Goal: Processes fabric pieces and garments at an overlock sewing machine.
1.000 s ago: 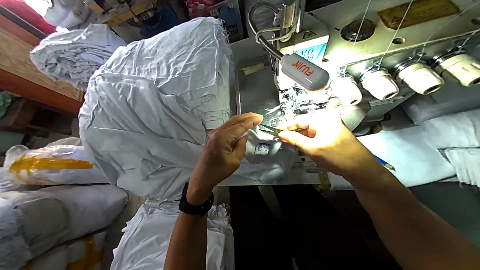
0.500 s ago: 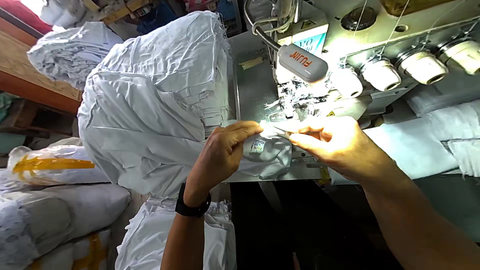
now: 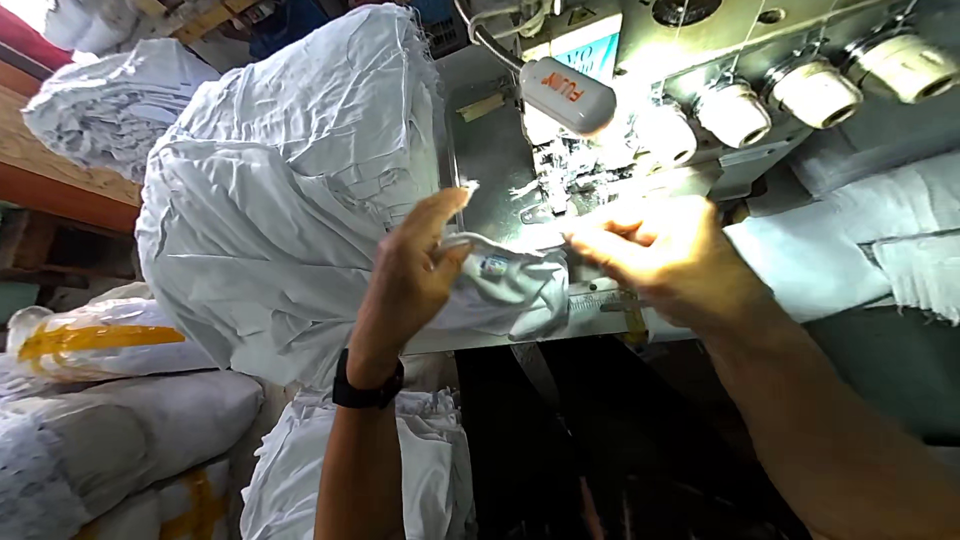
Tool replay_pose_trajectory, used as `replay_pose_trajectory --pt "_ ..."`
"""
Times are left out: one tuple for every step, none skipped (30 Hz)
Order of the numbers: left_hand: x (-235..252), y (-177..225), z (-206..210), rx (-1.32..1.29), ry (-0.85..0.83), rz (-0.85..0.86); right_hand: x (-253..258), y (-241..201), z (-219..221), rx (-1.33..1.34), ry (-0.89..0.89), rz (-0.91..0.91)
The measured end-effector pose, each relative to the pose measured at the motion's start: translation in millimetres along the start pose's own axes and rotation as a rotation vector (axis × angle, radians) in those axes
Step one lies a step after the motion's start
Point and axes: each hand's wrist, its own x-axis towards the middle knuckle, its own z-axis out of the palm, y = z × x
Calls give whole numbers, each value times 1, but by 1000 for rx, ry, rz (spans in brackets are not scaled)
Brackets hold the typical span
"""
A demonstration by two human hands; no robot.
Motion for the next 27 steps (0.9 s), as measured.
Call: replay_pose_trajectory --pt "-2 -1 -3 -11 21 -15 -6 4 -6 -1 36 14" --pt "-3 -1 -5 -26 40 -20 -13 11 -9 -23 66 37" --pt "-3 -2 -6 -43 57 -20 -20 22 -7 -73 87 70" --pt "-1 -3 -6 -63 67 -19 -27 38 0 -139 95 110" --pt "1 -5 -6 -83 72 -16 -34 53 13 -183 85 164" --pt "3 -6 -6 -89 77 -4 -40 68 27 -189 55 197" --pt "0 -3 -10 -77 88 5 -46 80 42 -175 3 177" --pt "-10 7 -21 -30 108 11 -50 86 52 -130 -89 118" --pt "-25 24 -42 45 128 23 -49 85 54 -49 -198 23" --pt "-45 48 -69 123 118 45 -42 76 49 50 -296 -94" --pt "-71 73 -94 153 69 85 -31 62 35 130 -355 -212" --pt "-100 95 -115 124 -59 127 -16 46 16 148 -369 -300" --pt "-124 113 -129 69 -230 166 -2 26 -6 113 -337 -342" --pt "-140 124 -135 19 -373 189 12 6 -25 60 -285 -357" --pt "-152 130 -138 12 -438 183 27 -12 -39 37 -245 -360" --pt "-163 135 -145 59 -418 155 41 -29 -45 64 -226 -366" --pt "-177 139 -155 157 -317 110 51 -47 -46 110 -218 -380" --pt "-193 146 -165 286 -168 48 60 -60 -45 172 -229 -426" --pt "-209 152 -173 403 18 -12 71 -67 -41 243 -272 -496" --pt "-225 160 -179 455 197 -64 84 -66 -36 306 -353 -589" --pt "-244 168 -180 440 356 -90 94 -67 -26 331 -459 -667" --pt "-264 176 -176 380 477 -90 86 -88 3 331 -365 -606" --pt "-277 183 -166 345 564 -114 75 -114 38 265 -279 -508" --pt "-281 185 -158 386 559 -194 66 -139 73 128 -268 -444" --pt "-282 177 -161 413 468 -316 60 -151 102 -42 -318 -443" --pt "-282 161 -171 452 376 -482 58 -153 125 -172 -378 -481" --pt "-289 142 -181 488 350 -662 57 -150 144 -244 -404 -549"
